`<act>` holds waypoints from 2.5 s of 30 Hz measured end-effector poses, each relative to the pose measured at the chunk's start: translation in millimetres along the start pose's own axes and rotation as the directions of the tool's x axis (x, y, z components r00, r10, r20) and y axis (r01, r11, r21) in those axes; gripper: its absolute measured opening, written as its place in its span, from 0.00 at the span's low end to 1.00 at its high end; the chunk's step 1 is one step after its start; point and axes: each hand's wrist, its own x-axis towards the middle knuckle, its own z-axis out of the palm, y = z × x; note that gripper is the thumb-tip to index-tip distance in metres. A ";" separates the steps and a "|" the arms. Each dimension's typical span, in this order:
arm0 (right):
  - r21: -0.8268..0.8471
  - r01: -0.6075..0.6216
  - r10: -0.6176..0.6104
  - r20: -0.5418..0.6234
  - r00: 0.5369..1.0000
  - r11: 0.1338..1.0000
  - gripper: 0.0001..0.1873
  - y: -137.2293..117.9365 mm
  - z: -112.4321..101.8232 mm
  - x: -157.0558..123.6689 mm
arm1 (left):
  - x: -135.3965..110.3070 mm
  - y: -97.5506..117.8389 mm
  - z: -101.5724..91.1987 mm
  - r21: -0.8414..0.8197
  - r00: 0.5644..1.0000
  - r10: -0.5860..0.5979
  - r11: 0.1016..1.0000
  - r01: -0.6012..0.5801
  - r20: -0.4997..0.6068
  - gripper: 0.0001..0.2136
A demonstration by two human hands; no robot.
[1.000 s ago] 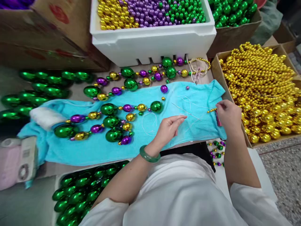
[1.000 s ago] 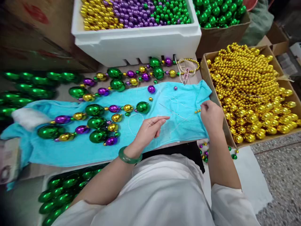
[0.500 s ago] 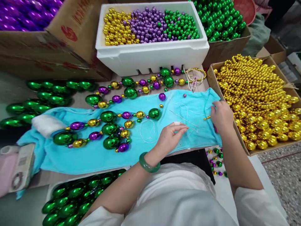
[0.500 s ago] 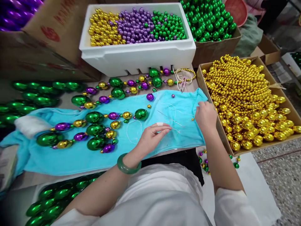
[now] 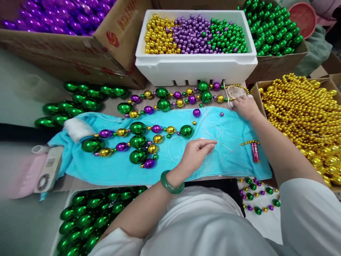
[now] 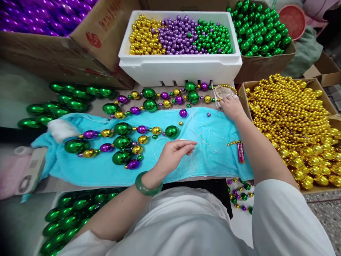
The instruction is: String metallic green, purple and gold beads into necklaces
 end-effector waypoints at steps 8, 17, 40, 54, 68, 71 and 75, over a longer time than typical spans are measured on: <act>0.856 -0.030 0.580 -0.323 0.748 0.516 0.09 -49.1 -55.5 -78.6 | 0.1 3.8 12.0 -0.121 0.995 -0.079 0.989 0.087 0.065 0.13; 0.962 -0.268 0.503 0.257 0.825 -0.052 0.17 -159.9 -58.4 -260.2 | -17.9 -5.2 41.3 0.255 0.985 0.147 0.953 -0.165 0.087 0.13; 0.812 -0.491 0.779 0.074 0.623 0.316 0.17 -148.4 -13.8 -257.6 | -40.3 -17.0 69.2 0.497 0.921 0.278 0.778 -0.383 0.273 0.10; 0.197 -0.645 0.671 -0.110 0.734 0.738 0.17 -124.8 -17.8 -208.9 | -31.8 -8.7 15.3 0.326 0.948 0.306 0.908 -0.263 -0.088 0.10; 0.498 -0.357 0.407 0.008 0.913 0.790 0.11 -139.5 -25.8 -171.2 | -16.6 -31.1 -0.8 0.304 0.971 0.210 0.938 -0.166 -0.117 0.11; 0.461 -0.235 0.218 0.090 0.972 0.856 0.14 -150.9 -23.4 -137.6 | -14.5 -42.2 -1.3 0.323 0.981 0.167 0.938 -0.127 -0.099 0.11; 0.332 -0.152 0.068 0.251 0.966 0.931 0.17 -161.9 -13.1 -108.8 | -16.4 -47.8 -3.5 0.358 0.980 0.166 0.926 -0.118 -0.108 0.11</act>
